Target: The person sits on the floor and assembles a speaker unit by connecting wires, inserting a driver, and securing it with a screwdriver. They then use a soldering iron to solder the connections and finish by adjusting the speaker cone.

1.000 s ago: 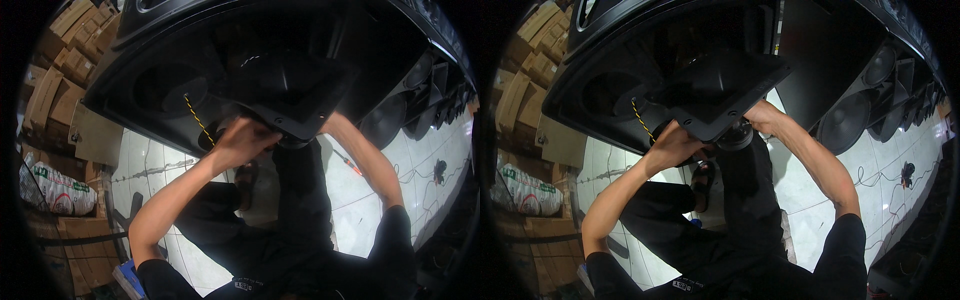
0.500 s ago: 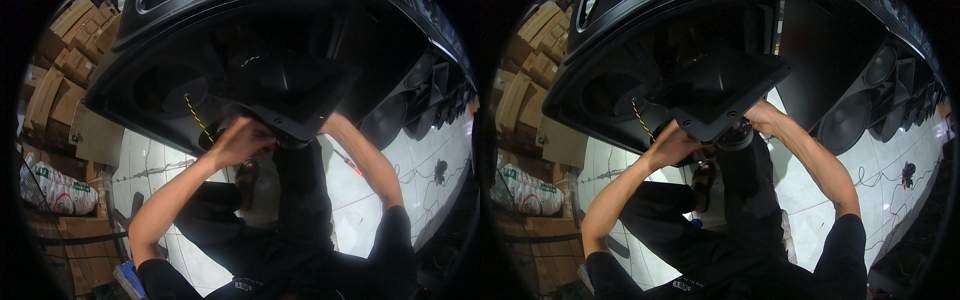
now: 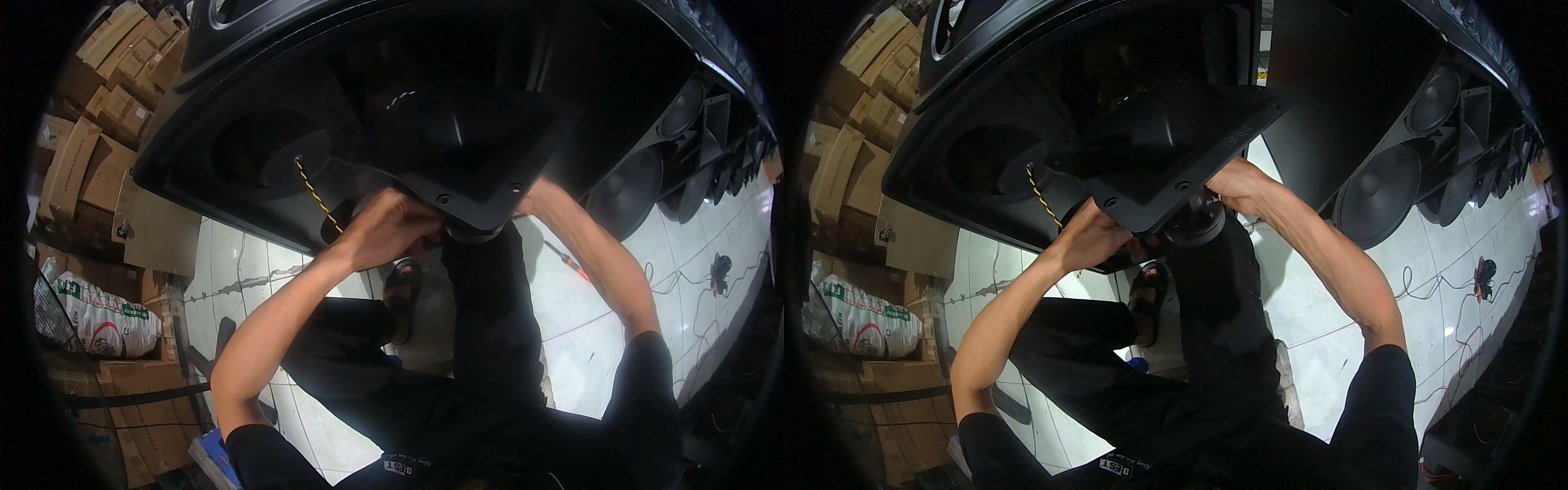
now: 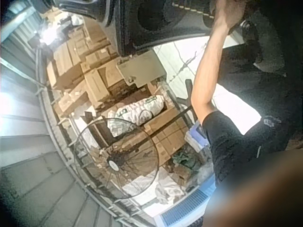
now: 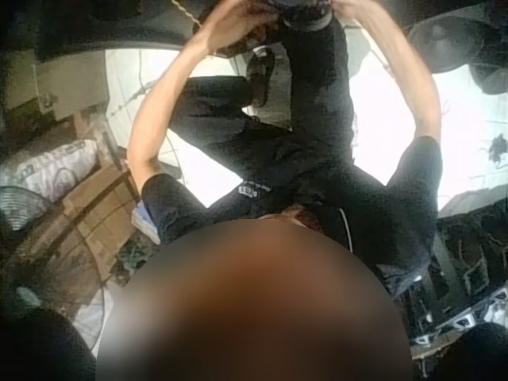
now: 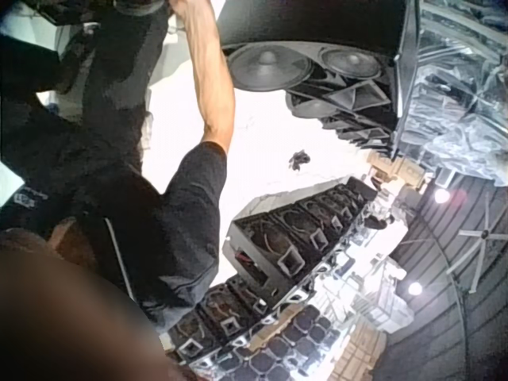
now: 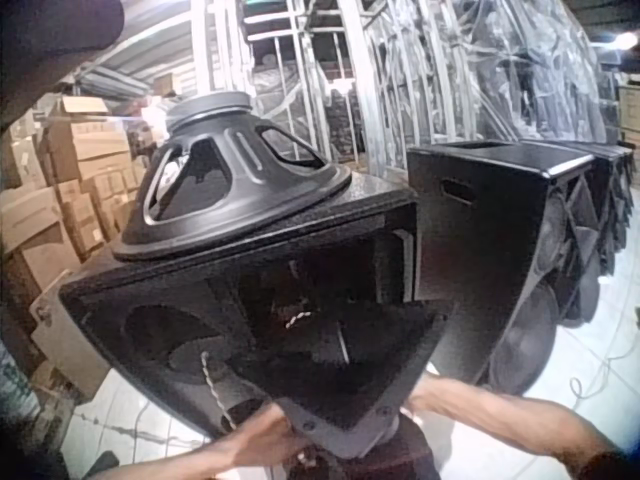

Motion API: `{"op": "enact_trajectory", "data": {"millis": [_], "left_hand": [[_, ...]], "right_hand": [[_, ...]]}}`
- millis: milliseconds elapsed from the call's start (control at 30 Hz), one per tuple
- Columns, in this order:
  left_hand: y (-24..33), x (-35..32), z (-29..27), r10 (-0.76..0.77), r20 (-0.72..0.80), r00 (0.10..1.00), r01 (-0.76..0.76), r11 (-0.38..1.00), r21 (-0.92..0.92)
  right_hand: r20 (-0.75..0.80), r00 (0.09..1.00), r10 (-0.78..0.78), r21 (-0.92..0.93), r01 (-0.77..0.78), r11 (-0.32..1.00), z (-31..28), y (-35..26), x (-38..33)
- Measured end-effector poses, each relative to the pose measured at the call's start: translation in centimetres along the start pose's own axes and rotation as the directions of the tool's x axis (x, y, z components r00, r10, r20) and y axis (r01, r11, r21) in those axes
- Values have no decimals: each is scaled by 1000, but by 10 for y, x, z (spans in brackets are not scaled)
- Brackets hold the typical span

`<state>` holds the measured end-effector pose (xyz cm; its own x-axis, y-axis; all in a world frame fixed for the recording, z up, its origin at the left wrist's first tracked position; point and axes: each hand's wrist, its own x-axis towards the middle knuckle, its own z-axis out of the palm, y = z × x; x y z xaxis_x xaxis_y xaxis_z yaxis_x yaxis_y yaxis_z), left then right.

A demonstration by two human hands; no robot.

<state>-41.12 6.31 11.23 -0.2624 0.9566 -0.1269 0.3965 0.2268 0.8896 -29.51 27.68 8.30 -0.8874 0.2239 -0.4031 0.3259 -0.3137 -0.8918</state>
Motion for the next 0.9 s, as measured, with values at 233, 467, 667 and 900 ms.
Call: {"op": "enact_trajectory", "data": {"millis": [233,467,667,900], "left_hand": [[2,0,-3,36,6,999,-36,985,167],[13,-4,-7,53,8,999,-53,944,326],[16,-5,-9,215,13,977,-196,867,459],[23,-4,-12,204,79,976,-212,791,574]], "right_hand": [[28,999,-23,-33,24,999,1,0,3],[-146,987,68,-148,-90,985,10,-1,25],[-143,989,44,-121,-61,991,13,0,37],[-130,991,41,-94,-54,994,10,5,47]]}}
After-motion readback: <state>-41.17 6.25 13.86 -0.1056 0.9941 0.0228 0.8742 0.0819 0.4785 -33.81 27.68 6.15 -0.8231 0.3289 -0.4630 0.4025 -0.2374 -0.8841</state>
